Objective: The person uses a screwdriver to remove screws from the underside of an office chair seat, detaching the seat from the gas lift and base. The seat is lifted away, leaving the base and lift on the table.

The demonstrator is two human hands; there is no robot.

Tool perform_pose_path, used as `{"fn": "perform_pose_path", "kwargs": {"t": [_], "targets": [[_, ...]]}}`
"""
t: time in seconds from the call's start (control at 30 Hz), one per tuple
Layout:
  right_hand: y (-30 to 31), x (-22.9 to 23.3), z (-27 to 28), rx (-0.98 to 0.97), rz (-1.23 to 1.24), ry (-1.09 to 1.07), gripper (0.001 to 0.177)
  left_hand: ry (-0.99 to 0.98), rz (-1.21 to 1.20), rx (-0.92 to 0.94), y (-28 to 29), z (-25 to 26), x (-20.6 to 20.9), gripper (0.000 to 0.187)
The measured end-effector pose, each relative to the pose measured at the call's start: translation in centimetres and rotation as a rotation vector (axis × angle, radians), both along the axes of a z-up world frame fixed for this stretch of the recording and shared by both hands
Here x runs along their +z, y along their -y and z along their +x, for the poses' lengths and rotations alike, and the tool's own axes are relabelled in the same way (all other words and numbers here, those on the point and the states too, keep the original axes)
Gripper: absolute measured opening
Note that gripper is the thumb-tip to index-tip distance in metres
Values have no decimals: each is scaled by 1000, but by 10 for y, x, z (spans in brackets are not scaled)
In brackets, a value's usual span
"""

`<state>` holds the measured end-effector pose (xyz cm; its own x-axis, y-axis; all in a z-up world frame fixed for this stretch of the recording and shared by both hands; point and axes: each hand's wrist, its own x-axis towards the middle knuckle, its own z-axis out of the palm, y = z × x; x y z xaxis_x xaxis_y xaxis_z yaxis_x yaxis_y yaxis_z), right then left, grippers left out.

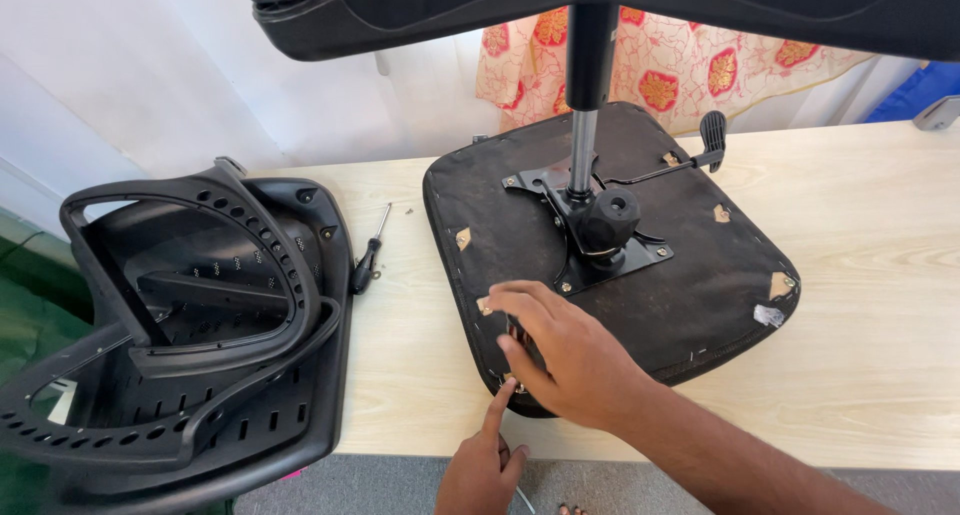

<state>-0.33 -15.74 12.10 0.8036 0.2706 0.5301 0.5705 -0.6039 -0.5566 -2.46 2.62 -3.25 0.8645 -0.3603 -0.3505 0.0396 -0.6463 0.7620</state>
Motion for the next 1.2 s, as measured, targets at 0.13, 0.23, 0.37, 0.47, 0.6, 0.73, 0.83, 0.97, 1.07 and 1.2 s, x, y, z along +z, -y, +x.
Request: {"fn": "perform_pose_path", "kwargs": {"t": [0.13, 0.23, 0.37, 0.47, 0.6, 0.73, 0.83, 0.97, 1.07, 1.2], "targets": [[1, 1, 3, 87, 90, -188, 47, -44, 18, -25, -2, 2, -2, 96], [-2, 0, 3, -5, -6, -256, 41, -52, 23, -41, -2, 4, -5, 96], [-4, 1, 3, 43, 75, -303, 48, -27, 22, -66, -6, 6, -13, 98], [-6, 1, 5, 54, 78, -408, 56, -4, 8, -83, -8, 7, -21, 99], [-8, -4, 6, 26, -119, -195, 52, -7, -19, -100, -10, 10, -33, 97], [-8, -13, 0, 112, 62, -77, 51, -9, 3, -115, -12, 12, -39, 97], [-8, -19, 2, 12, 45, -294, 49, -15, -30, -110, -12, 11, -35, 99], [-6, -21, 6, -63, -86, 84, 45, -54, -18, -94, -11, 10, -26, 100], [0, -17, 6, 13, 142, -5, 44, -66, -11, -100, -10, 11, -20, 102], [0, -14, 8, -98, 112, -343, 59, -79, 11, -91, -8, 11, -18, 103]]}}
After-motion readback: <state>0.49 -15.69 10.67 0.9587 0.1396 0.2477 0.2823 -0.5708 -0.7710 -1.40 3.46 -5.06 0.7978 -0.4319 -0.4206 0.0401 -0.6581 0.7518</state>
